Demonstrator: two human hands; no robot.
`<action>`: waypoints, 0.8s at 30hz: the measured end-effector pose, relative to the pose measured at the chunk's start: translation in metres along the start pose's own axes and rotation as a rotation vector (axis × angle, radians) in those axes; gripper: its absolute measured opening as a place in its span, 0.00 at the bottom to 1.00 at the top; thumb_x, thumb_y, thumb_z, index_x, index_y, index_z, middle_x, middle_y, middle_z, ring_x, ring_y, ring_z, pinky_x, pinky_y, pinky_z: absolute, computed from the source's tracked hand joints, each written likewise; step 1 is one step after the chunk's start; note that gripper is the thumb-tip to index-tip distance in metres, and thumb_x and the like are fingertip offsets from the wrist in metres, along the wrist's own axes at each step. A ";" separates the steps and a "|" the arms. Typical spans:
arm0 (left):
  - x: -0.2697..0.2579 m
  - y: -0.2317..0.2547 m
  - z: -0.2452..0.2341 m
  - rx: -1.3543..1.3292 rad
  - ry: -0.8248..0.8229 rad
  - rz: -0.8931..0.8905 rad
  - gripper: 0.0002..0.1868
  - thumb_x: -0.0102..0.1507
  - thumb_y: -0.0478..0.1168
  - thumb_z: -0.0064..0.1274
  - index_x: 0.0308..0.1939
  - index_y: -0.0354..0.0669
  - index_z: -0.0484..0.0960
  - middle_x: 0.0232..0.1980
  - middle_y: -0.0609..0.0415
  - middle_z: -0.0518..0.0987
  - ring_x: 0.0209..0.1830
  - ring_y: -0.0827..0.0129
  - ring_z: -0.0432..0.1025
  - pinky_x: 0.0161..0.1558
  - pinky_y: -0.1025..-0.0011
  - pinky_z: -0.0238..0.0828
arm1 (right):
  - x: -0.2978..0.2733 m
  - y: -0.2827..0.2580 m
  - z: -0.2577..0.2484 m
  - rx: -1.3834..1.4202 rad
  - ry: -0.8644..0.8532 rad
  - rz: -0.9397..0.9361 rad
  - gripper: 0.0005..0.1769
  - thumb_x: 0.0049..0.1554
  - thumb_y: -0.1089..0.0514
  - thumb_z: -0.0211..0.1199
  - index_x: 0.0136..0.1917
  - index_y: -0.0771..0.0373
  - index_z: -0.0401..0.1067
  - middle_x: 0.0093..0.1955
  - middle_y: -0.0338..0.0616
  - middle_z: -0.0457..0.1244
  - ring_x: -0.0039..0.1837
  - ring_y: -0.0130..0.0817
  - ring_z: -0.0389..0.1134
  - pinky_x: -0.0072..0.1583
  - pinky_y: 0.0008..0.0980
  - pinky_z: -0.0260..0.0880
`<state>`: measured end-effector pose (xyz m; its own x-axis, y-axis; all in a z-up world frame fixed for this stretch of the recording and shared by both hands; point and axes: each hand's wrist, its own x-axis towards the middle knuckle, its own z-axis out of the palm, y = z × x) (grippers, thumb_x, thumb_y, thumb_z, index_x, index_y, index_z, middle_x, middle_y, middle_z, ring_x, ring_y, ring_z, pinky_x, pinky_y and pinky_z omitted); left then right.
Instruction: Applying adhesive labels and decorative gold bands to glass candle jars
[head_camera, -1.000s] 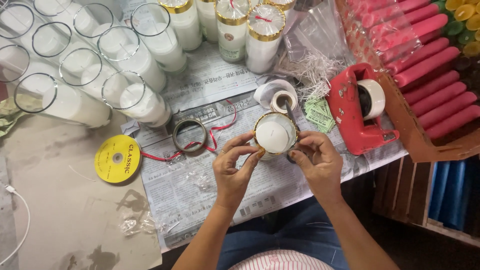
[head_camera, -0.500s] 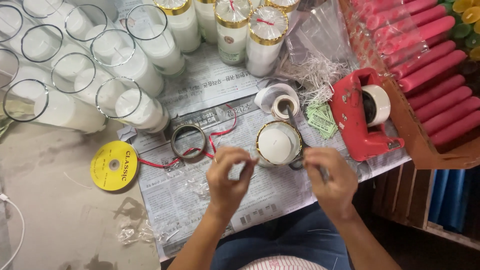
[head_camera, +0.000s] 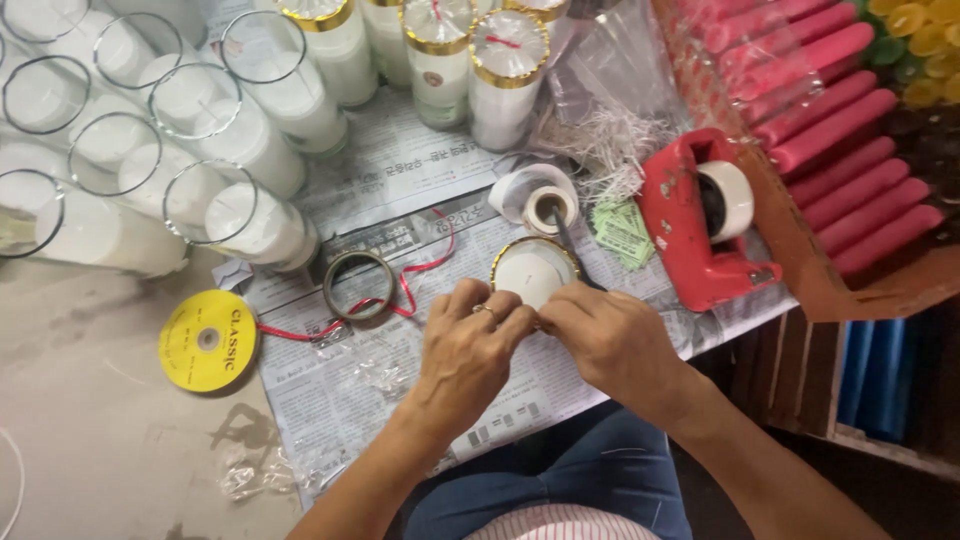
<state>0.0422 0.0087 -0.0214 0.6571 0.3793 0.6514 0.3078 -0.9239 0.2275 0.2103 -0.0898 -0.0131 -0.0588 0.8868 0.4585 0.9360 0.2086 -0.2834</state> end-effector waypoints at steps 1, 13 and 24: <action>0.001 0.000 -0.002 -0.008 0.006 0.010 0.10 0.69 0.37 0.45 0.34 0.55 0.76 0.32 0.62 0.72 0.40 0.63 0.67 0.36 0.70 0.61 | 0.002 0.000 0.000 -0.013 0.004 0.005 0.01 0.61 0.58 0.61 0.46 0.53 0.73 0.42 0.35 0.65 0.42 0.37 0.70 0.43 0.36 0.70; 0.004 0.005 0.001 0.063 0.030 0.057 0.12 0.58 0.44 0.63 0.25 0.49 0.76 0.45 0.57 0.73 0.57 0.52 0.67 0.52 0.58 0.62 | -0.058 0.104 -0.081 -0.258 0.330 0.208 0.06 0.65 0.67 0.63 0.47 0.59 0.77 0.53 0.46 0.70 0.55 0.48 0.72 0.57 0.41 0.73; 0.012 0.022 0.013 0.121 -0.008 -0.082 0.17 0.58 0.53 0.63 0.35 0.44 0.83 0.56 0.53 0.73 0.69 0.45 0.62 0.60 0.51 0.56 | -0.107 0.217 -0.042 0.509 0.071 1.025 0.13 0.57 0.52 0.67 0.43 0.66 0.77 0.40 0.47 0.66 0.45 0.34 0.62 0.48 0.35 0.64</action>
<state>0.0659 -0.0060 -0.0182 0.6316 0.4542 0.6284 0.4413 -0.8769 0.1903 0.4343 -0.1568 -0.0881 0.6852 0.7142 -0.1428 0.2825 -0.4413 -0.8518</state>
